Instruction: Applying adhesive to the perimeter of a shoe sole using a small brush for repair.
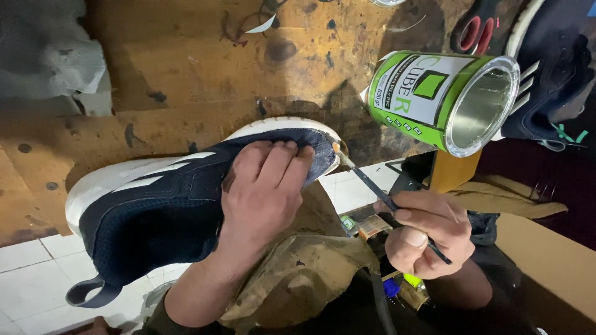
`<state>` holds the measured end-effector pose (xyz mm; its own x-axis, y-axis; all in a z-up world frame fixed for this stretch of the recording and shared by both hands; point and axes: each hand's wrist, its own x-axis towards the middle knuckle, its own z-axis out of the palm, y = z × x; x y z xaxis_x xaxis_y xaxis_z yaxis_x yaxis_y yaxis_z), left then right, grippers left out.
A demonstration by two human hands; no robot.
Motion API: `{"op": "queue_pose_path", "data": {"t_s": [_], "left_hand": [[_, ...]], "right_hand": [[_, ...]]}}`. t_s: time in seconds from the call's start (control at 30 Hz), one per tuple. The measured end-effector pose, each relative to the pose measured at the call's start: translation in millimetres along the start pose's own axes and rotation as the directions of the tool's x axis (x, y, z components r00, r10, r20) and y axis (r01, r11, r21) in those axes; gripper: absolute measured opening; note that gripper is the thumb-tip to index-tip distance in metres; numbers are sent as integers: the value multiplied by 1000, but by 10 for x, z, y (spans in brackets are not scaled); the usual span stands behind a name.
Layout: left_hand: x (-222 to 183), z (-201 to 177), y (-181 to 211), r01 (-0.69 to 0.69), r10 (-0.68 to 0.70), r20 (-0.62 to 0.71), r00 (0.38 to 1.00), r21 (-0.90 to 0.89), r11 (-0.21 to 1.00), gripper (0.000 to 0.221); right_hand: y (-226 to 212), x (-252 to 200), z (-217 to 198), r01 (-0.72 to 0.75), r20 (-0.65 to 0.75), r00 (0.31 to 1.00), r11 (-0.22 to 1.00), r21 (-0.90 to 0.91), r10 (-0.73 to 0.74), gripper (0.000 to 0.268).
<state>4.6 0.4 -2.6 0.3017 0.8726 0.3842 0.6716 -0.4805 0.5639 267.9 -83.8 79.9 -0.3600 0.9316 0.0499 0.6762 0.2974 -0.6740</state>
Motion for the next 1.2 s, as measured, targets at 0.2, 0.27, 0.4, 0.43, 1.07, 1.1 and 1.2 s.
{"op": "queue_pose_path", "data": {"t_s": [0.2,0.27,0.4,0.43,1.07,1.1,1.2], "left_hand": [[16,-9,-6,-36,36,-22,999,4,999,9],[14,-13,2,-24,24,1,1000,21,999,11],[11,-2,0,-15,15,-2,1000,2,1000,11],[8,2,-4,-18,18,-3,1000,-5,1000,11],[-46,25,-24,-31,33,33,999,-49,998,22],[-37,12,-16,-31,33,35,999,-49,998,22],[0,1,-5,-26,26,42,999,-2,1000,17]], "right_hand": [[-76,94,59,33,-138,990,999,-28,-37,12],[11,-12,-6,61,-113,992,998,5,-60,18],[-89,169,37,-15,-86,996,1000,-6,14,8],[-76,163,28,4,-65,998,1000,0,-4,10],[-41,84,69,84,-189,978,996,-36,-89,9],[-40,95,61,83,-189,978,996,-35,-88,9],[-27,103,33,42,-132,990,999,-13,-43,9]]}}
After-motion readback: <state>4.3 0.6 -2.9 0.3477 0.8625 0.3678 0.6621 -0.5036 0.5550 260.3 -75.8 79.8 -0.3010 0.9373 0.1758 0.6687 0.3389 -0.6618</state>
